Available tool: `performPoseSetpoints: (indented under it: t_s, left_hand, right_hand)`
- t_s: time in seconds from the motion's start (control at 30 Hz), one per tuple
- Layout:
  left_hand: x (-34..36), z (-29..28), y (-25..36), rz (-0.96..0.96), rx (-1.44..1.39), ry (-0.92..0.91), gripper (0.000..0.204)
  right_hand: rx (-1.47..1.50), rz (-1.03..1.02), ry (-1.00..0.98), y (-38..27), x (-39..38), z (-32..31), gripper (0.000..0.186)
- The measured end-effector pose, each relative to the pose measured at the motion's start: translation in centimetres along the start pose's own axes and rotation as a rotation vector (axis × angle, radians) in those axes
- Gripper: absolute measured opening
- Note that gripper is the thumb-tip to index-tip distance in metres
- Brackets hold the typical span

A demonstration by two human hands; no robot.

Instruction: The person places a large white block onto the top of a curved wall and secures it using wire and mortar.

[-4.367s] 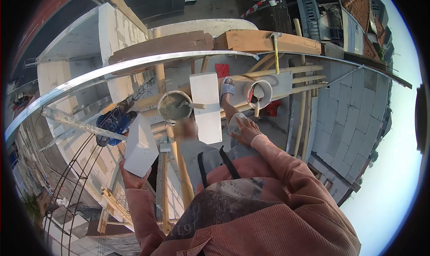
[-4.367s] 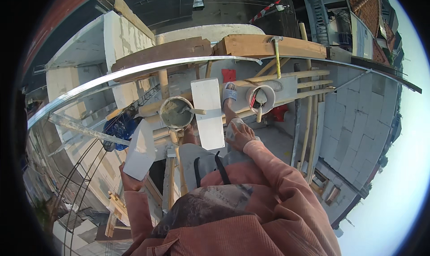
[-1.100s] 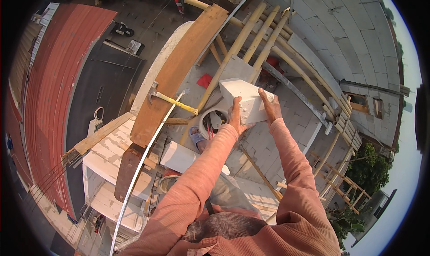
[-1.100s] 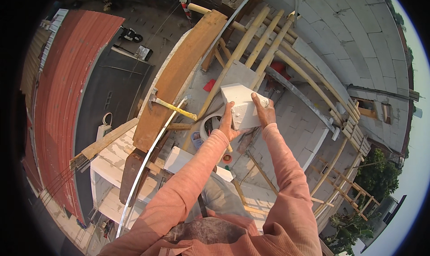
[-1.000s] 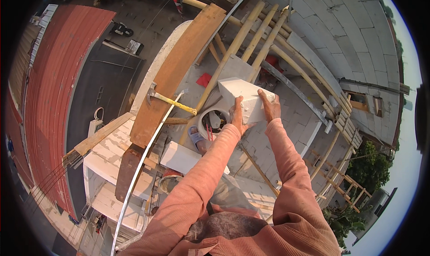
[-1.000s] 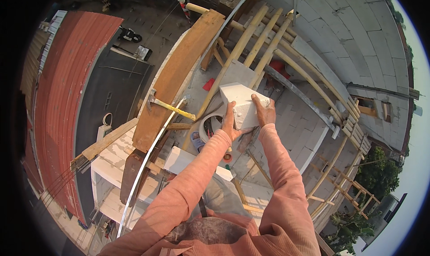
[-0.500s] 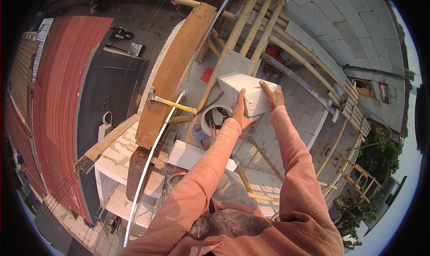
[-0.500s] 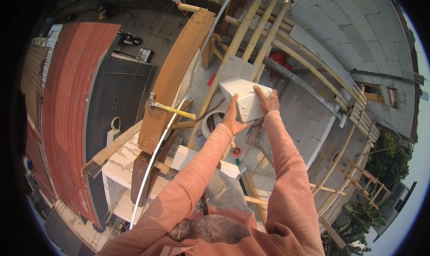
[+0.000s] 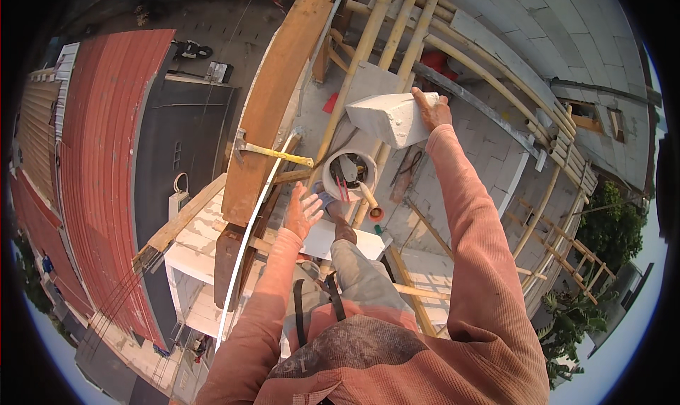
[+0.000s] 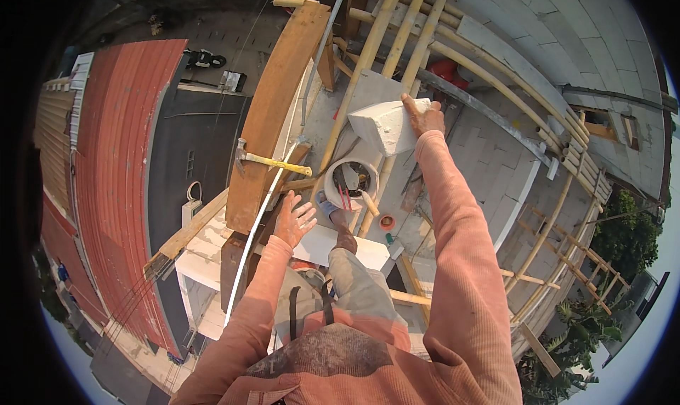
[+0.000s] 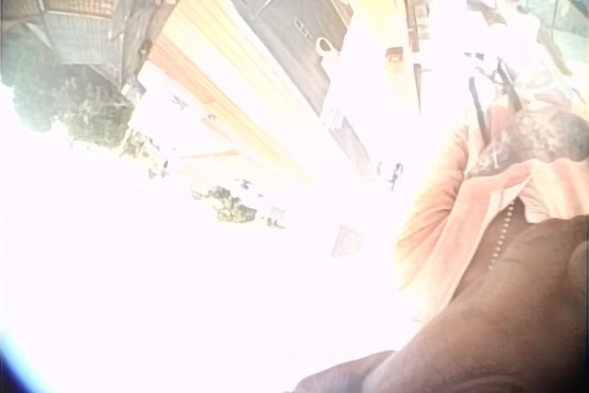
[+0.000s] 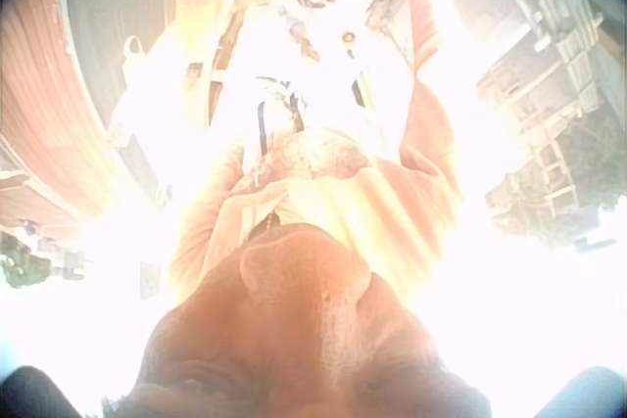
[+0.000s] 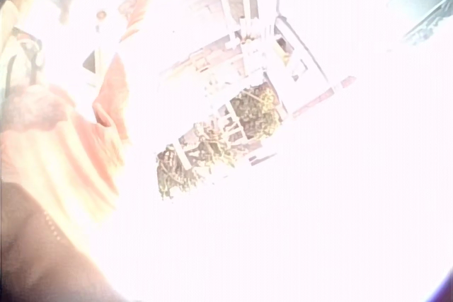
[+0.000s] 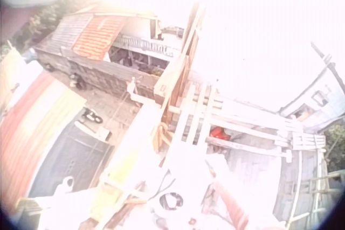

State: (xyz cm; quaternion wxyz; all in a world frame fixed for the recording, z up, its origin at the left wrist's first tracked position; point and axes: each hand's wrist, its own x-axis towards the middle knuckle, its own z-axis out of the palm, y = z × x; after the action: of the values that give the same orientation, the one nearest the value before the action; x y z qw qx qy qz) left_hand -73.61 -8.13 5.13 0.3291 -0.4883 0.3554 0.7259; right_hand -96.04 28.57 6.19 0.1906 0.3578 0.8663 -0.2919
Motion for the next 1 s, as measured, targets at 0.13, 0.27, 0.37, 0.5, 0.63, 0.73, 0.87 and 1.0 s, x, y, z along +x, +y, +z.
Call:
performPoseSetpoints:
  t_s: [0.13, 0.27, 0.37, 0.5, 0.63, 0.73, 0.87, 1.0]
  left_hand:
    - [-4.5, -6.1, 0.3, 0.132, 0.150, 0.137, 0.093]
    - [-8.6, -10.4, -1.0, 0.210, 0.173, 0.288, 0.087]
    - [-11.3, -10.6, -2.2, 0.255, 0.146, 0.338, 0.085]
    - [-11.0, -14.2, -6.3, 0.279, 0.098, 0.379, 0.073]
    - [-11.5, -13.8, -6.8, 0.314, 0.250, 0.231, 0.069]
    - [-12.4, -11.6, -5.7, 0.362, 0.402, 0.289, 0.068]
    - [-12.4, -9.4, -3.8, 0.407, 0.557, 0.359, 0.067]
    - [-12.5, -7.2, -2.8, 0.372, 0.225, 0.297, 0.074]
  right_hand:
    - [-0.018, 0.018, -0.002, 0.2, 0.0, 0.1, 0.109]
    - [-0.046, 0.048, 0.025, 0.4, 1.2, 0.9, 0.110]
    - [-0.049, 0.073, 0.030, 0.3, 2.1, 0.6, 0.112]
    - [-0.036, 0.089, -0.004, -1.9, 2.0, 1.0, 0.115]
    - [-0.067, 0.081, 0.080, -2.4, 2.2, 0.4, 0.116]
    - [0.001, 0.118, 0.040, -2.4, 2.7, 0.4, 0.113]
    - [-0.003, 0.122, 0.044, -2.6, 2.1, -0.1, 0.112]
    - [-0.006, 0.106, 0.039, -2.6, 2.0, 0.3, 0.112]
